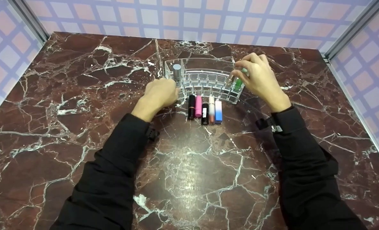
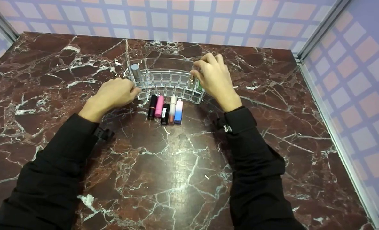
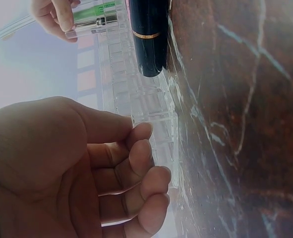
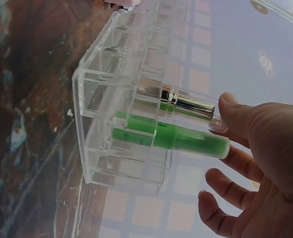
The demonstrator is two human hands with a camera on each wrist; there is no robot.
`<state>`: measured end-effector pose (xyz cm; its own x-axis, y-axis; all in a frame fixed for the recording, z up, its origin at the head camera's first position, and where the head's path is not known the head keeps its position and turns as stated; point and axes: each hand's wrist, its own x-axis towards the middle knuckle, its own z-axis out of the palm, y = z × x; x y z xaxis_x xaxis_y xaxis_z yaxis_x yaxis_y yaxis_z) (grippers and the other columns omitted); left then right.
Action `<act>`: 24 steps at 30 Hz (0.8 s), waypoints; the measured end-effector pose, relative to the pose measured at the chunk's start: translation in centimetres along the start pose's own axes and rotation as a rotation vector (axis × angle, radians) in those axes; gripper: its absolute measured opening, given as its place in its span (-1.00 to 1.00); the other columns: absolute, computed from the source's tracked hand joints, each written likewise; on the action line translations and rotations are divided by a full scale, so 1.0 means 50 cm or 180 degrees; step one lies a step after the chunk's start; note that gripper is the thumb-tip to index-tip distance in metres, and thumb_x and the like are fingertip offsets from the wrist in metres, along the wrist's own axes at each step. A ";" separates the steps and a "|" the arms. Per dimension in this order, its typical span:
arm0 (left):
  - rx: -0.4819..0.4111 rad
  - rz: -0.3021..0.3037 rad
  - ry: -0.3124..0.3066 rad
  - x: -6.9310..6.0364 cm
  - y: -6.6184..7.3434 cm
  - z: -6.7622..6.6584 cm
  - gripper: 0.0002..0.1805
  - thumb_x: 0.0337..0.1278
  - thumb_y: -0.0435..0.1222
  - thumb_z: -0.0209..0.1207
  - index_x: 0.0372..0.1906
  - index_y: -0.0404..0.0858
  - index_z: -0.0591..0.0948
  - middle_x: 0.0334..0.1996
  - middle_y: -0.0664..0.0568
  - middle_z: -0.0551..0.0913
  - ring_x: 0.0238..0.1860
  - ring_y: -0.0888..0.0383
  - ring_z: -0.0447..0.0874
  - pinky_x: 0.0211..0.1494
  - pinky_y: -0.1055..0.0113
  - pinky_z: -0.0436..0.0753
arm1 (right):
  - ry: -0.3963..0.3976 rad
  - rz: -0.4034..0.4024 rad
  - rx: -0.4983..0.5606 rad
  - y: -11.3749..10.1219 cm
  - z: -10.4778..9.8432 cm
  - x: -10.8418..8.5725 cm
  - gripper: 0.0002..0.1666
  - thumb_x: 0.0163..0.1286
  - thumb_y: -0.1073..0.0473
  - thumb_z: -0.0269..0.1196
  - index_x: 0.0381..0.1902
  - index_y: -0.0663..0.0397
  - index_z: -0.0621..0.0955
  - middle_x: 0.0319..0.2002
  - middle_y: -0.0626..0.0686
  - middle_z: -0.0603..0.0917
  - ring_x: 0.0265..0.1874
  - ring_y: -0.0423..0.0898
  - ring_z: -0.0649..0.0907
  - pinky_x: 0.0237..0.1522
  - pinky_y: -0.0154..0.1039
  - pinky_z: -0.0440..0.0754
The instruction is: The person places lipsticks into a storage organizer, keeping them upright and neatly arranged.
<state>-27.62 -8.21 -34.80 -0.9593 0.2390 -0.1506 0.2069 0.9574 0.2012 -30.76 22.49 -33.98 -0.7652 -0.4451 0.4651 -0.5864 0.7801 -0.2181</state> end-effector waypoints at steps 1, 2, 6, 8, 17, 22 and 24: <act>0.0003 -0.0005 -0.0001 0.001 0.000 0.001 -0.59 0.57 -0.07 -0.04 -0.18 -0.32 0.63 -0.23 -0.19 0.67 -0.31 -0.07 0.62 -0.26 0.10 0.65 | -0.0013 0.0025 -0.0005 0.000 0.002 0.000 -0.59 0.45 0.04 0.30 0.05 0.27 0.69 0.01 0.23 0.60 -0.01 0.19 0.47 0.08 0.08 0.40; 0.0000 -0.0007 -0.0006 0.000 0.000 0.001 -0.59 0.57 -0.07 -0.05 -0.19 -0.32 0.63 -0.24 -0.18 0.66 -0.31 -0.06 0.62 -0.26 0.10 0.65 | -0.0032 0.0061 -0.0010 0.000 0.003 -0.001 -0.59 0.46 0.04 0.29 0.06 0.26 0.68 0.02 0.22 0.59 0.00 0.19 0.46 0.05 0.08 0.42; 0.0007 0.0000 -0.0002 0.000 0.000 -0.001 -0.58 0.57 -0.07 -0.06 -0.22 -0.32 0.62 -0.20 -0.23 0.68 -0.24 -0.13 0.67 -0.21 0.04 0.68 | -0.0091 0.0210 -0.0038 -0.001 0.007 -0.002 -0.56 0.49 -0.01 0.25 0.11 0.22 0.67 0.06 0.20 0.57 0.01 0.19 0.43 -0.03 0.09 0.48; 0.0011 0.0014 0.0008 -0.001 0.000 -0.002 -0.58 0.57 -0.08 -0.06 -0.24 -0.32 0.61 -0.15 -0.27 0.69 -0.17 -0.18 0.69 -0.17 -0.01 0.68 | -0.0085 0.0256 -0.0043 -0.002 0.008 -0.002 -0.54 0.50 -0.03 0.24 0.12 0.21 0.66 0.06 0.20 0.56 0.00 0.18 0.43 -0.06 0.09 0.48; -0.0011 0.0009 0.0025 0.000 0.001 -0.003 -0.56 0.57 -0.07 -0.07 -0.18 -0.34 0.64 -0.09 -0.30 0.69 -0.11 -0.23 0.69 -0.12 -0.06 0.68 | -0.0058 0.0318 0.0001 -0.006 0.009 -0.002 -0.49 0.50 -0.08 0.23 0.16 0.21 0.65 0.03 0.19 0.58 -0.04 0.17 0.45 -0.09 0.08 0.48; -0.0005 0.0003 0.0013 0.000 0.000 -0.003 -0.56 0.57 -0.07 -0.07 -0.16 -0.35 0.64 -0.08 -0.31 0.69 -0.10 -0.23 0.69 -0.12 -0.07 0.68 | -0.0062 0.0263 0.0032 -0.005 0.006 0.000 -0.49 0.49 -0.06 0.25 0.14 0.24 0.65 0.01 0.20 0.61 -0.05 0.17 0.48 -0.02 0.07 0.44; -0.0005 0.0006 0.0007 0.000 0.000 -0.003 -0.56 0.57 -0.07 -0.07 -0.17 -0.35 0.63 -0.09 -0.31 0.69 -0.11 -0.23 0.69 -0.13 -0.06 0.68 | -0.0053 0.0225 0.0029 -0.004 0.005 0.001 -0.50 0.48 -0.05 0.26 0.13 0.25 0.65 0.00 0.22 0.62 -0.05 0.18 0.50 0.01 0.08 0.43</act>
<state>-27.66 -8.26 -34.67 -0.9593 0.2404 -0.1482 0.2084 0.9568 0.2029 -30.74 22.19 -34.11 -0.8091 -0.3963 0.4339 -0.5330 0.8059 -0.2579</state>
